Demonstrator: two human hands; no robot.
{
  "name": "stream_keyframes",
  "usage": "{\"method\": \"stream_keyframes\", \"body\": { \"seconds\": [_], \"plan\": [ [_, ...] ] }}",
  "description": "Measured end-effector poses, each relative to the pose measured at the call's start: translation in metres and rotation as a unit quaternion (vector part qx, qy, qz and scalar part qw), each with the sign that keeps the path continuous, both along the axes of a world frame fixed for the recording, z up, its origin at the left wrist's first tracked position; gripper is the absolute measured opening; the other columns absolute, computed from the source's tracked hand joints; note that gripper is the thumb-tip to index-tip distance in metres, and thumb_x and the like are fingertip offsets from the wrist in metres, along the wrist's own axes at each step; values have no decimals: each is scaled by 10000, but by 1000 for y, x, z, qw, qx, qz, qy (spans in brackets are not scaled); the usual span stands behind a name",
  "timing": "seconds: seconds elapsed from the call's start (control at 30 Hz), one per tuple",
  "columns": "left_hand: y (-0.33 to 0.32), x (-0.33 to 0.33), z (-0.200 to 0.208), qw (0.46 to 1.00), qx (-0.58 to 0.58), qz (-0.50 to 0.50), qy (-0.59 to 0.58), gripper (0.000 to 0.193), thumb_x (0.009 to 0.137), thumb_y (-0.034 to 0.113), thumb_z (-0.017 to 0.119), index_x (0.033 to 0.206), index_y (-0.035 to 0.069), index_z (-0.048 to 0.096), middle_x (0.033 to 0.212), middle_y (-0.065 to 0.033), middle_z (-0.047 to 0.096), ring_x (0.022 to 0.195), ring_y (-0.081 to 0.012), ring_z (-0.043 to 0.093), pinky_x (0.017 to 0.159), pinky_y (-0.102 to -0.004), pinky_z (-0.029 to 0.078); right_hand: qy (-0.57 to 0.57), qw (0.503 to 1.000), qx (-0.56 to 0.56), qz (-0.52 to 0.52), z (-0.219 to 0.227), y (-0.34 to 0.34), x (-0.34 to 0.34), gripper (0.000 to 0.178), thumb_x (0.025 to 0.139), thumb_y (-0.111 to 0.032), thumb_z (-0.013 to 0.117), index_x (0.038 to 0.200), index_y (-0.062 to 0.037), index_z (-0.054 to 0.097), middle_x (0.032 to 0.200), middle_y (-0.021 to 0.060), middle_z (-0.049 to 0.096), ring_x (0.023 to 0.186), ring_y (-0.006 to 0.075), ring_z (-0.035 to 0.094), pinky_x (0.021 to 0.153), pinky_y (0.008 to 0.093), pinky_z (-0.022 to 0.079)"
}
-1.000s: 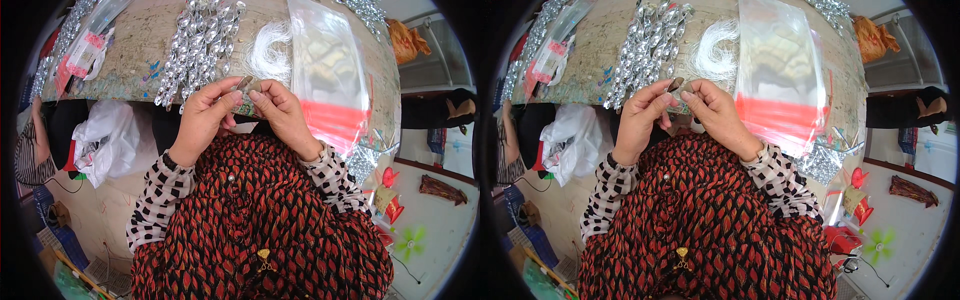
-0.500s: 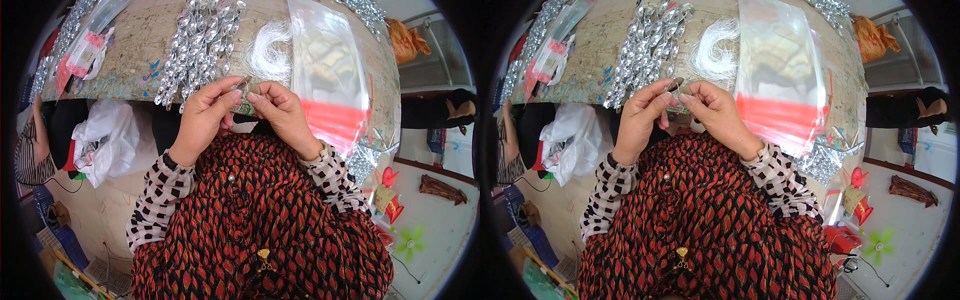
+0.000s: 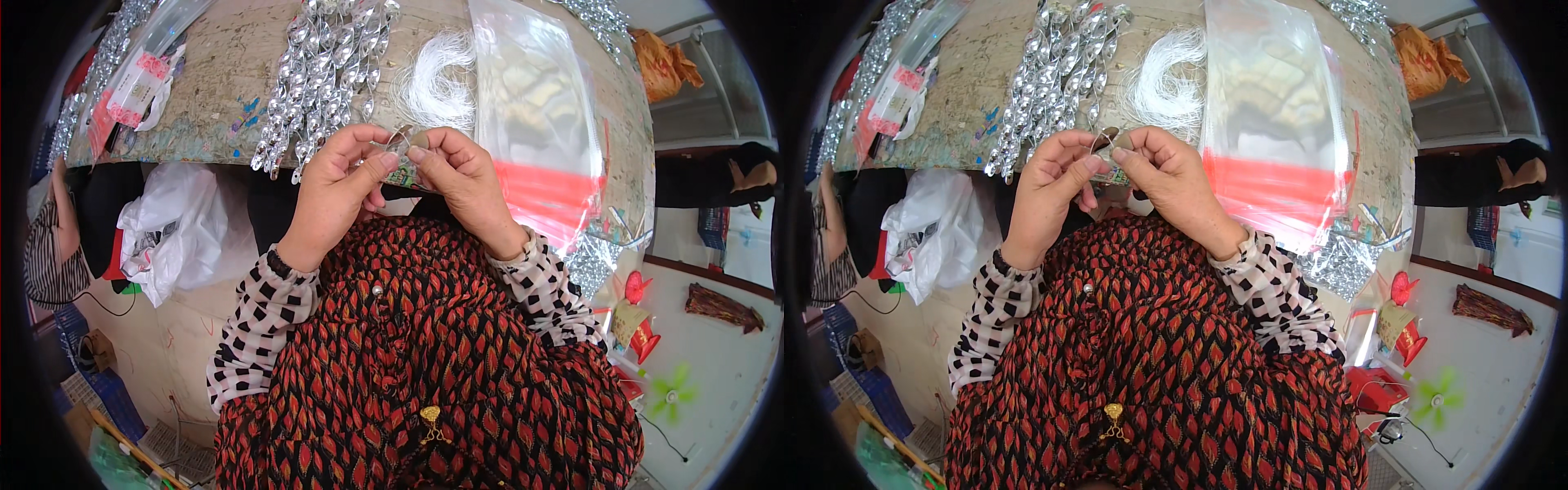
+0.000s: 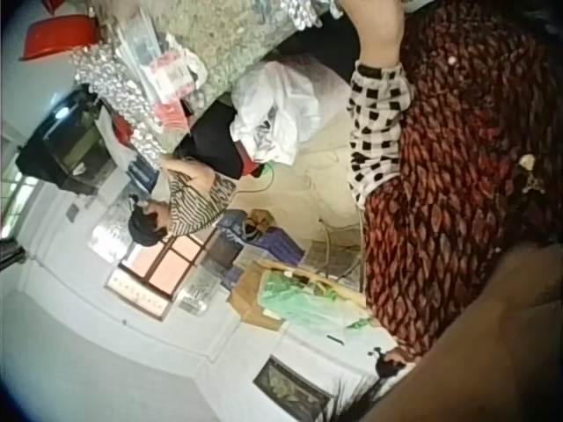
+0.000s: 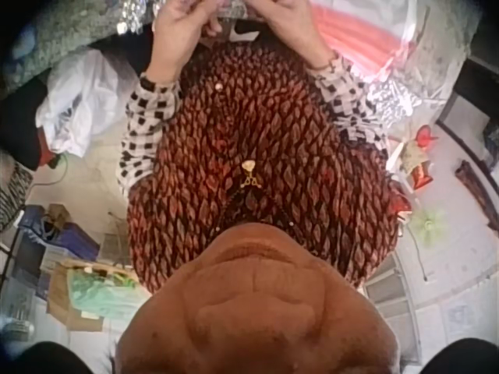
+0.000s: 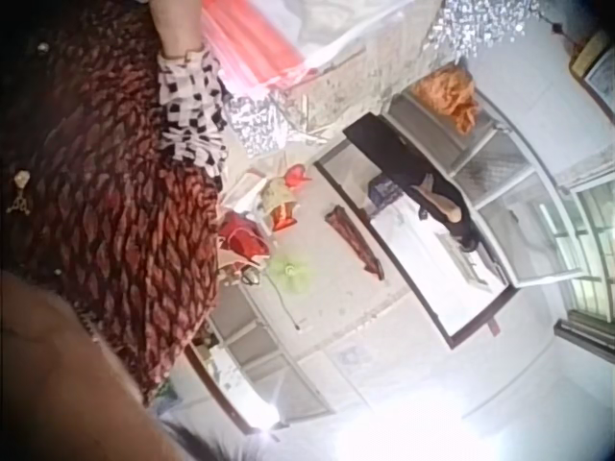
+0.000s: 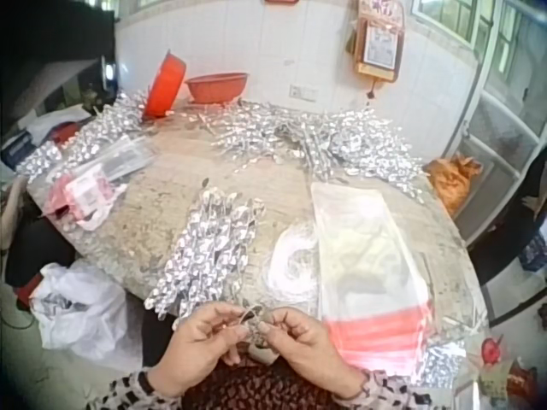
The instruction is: Sorting silver decorative items and placing them into clear plastic bags.
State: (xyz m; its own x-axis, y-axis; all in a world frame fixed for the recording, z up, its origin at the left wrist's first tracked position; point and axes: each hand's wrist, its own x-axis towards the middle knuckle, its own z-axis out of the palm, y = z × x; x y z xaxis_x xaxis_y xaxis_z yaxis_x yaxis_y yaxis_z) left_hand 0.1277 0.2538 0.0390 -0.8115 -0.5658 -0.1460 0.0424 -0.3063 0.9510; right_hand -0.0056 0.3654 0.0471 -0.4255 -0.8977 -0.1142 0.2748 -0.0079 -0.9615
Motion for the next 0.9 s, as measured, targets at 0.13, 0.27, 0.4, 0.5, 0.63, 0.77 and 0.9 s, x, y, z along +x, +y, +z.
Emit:
{"method": "stream_keyframes", "body": {
  "seconds": [0.13, 0.27, 0.4, 0.5, 0.63, 0.77, 0.9],
  "plan": [
    [1, 0, 0, 1000, -7, -7, -17, 244, 889, 126, 624, 1118, 77, 554, 809, 22, 562, 543, -24, 506, 462, -158, 403, -5, 1000, 11, -10, -6, -1, -4, 90, 925, -112, 571, 956, -28, 576, 700, -52, 515, 595, 13, 433, 542, 167, 345],
    [3, 1, 0, 1000, -9, -4, -26, 249, 882, 124, 633, 1119, 82, 571, 811, 20, 573, 552, -26, 517, 479, -160, 418, 0, 1000, 15, -16, -8, -3, -3, 106, 928, -129, 573, 958, -27, 574, 703, -40, 532, 588, 18, 466, 539, 165, 382],
    [6, 0, 2, 999, -21, 4, -42, 283, 874, 121, 641, 1153, 88, 607, 814, 23, 587, 563, -24, 523, 501, -162, 436, 1, 1000, 14, -20, -8, -2, -4, 142, 932, -159, 575, 967, -22, 570, 699, -31, 541, 589, 27, 500, 547, 166, 431],
    [5, 1, 3, 998, -30, 1, -53, 313, 876, 100, 632, 1186, 69, 599, 824, 14, 602, 573, -33, 523, 513, -164, 432, -6, 1000, 20, -15, -7, -2, -4, 151, 931, -167, 580, 974, -23, 571, 699, -28, 545, 590, 30, 508, 553, 166, 441],
    [4, 1, 1, 998, -54, 6, -40, 303, 878, 110, 633, 1180, 92, 618, 781, 43, 571, 551, -10, 482, 477, -160, 395, 9, 1000, 25, -8, -7, -3, -4, 155, 928, -168, 585, 983, -24, 578, 701, -29, 547, 595, 28, 512, 552, 163, 437],
    [2, 2, -1, 997, -61, 19, -38, 303, 883, 104, 625, 1185, 89, 614, 763, 47, 560, 544, -6, 467, 462, -163, 375, 43, 998, 43, -7, -7, -2, -2, 157, 926, -166, 589, 983, -21, 581, 698, -31, 545, 598, 27, 507, 554, 162, 427],
    [2, 2, 3, 997, -60, 24, -32, 307, 885, 97, 620, 1191, 85, 603, 756, 48, 553, 541, -9, 464, 458, -165, 373, 32, 999, 36, -14, -11, 1, -4, 149, 920, -156, 598, 970, -17, 583, 695, -34, 541, 597, 28, 493, 553, 167, 413]
  ]
}}
